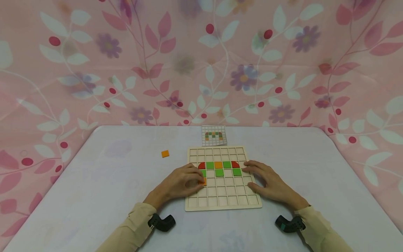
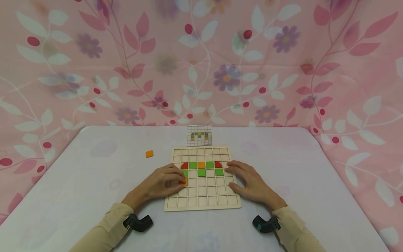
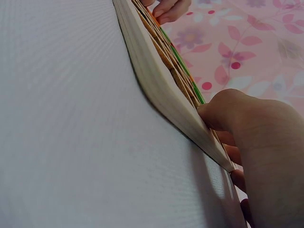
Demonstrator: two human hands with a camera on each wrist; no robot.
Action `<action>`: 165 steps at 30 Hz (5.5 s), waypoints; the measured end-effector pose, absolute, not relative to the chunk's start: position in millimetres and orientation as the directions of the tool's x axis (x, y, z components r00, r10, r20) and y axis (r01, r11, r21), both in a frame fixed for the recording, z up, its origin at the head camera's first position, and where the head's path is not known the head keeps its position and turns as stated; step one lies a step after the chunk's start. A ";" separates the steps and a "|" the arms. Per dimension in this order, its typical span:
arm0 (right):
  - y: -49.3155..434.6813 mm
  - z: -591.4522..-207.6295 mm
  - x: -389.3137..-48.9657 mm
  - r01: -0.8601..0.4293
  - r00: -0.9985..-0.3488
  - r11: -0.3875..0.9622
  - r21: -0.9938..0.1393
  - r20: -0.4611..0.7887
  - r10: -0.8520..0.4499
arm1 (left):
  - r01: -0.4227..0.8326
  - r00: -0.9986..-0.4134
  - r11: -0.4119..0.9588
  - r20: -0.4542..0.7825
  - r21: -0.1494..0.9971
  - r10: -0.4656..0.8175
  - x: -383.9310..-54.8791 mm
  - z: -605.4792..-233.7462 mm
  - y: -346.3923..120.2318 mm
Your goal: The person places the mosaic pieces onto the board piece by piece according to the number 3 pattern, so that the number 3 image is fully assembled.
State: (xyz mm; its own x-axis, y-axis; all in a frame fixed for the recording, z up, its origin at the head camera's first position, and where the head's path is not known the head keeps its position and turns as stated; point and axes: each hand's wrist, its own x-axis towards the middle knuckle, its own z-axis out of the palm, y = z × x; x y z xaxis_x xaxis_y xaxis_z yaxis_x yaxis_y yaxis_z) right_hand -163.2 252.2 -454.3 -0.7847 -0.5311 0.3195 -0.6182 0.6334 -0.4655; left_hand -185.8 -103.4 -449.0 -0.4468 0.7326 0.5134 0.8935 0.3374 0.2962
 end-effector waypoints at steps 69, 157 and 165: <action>250.6 -455.0 -165.6 -0.618 -0.785 0.632 -0.468 0.324 -0.528 | 0.508 -0.820 0.731 0.516 0.455 0.249 -251.3 -462.6 -192.7; 251.1 -456.6 -162.0 -0.606 -0.793 0.635 -0.479 0.308 -0.525 | 0.662 -0.748 0.599 0.449 0.450 0.489 -207.4 -439.3 -90.3; 250.9 -458.3 -163.5 -0.615 -0.787 0.631 -0.473 0.318 -0.529 | 0.702 -0.711 0.569 0.470 0.429 0.523 -205.0 -441.3 -81.0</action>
State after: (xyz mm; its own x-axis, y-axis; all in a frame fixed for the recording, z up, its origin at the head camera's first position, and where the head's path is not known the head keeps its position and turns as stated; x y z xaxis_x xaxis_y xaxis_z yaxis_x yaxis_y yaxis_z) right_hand -163.5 250.9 -458.3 -0.7867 -0.5291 0.3181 -0.6154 0.6306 -0.4729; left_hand -205.0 -81.0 -441.3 -0.7112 0.5226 0.4702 0.7017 0.5689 0.4289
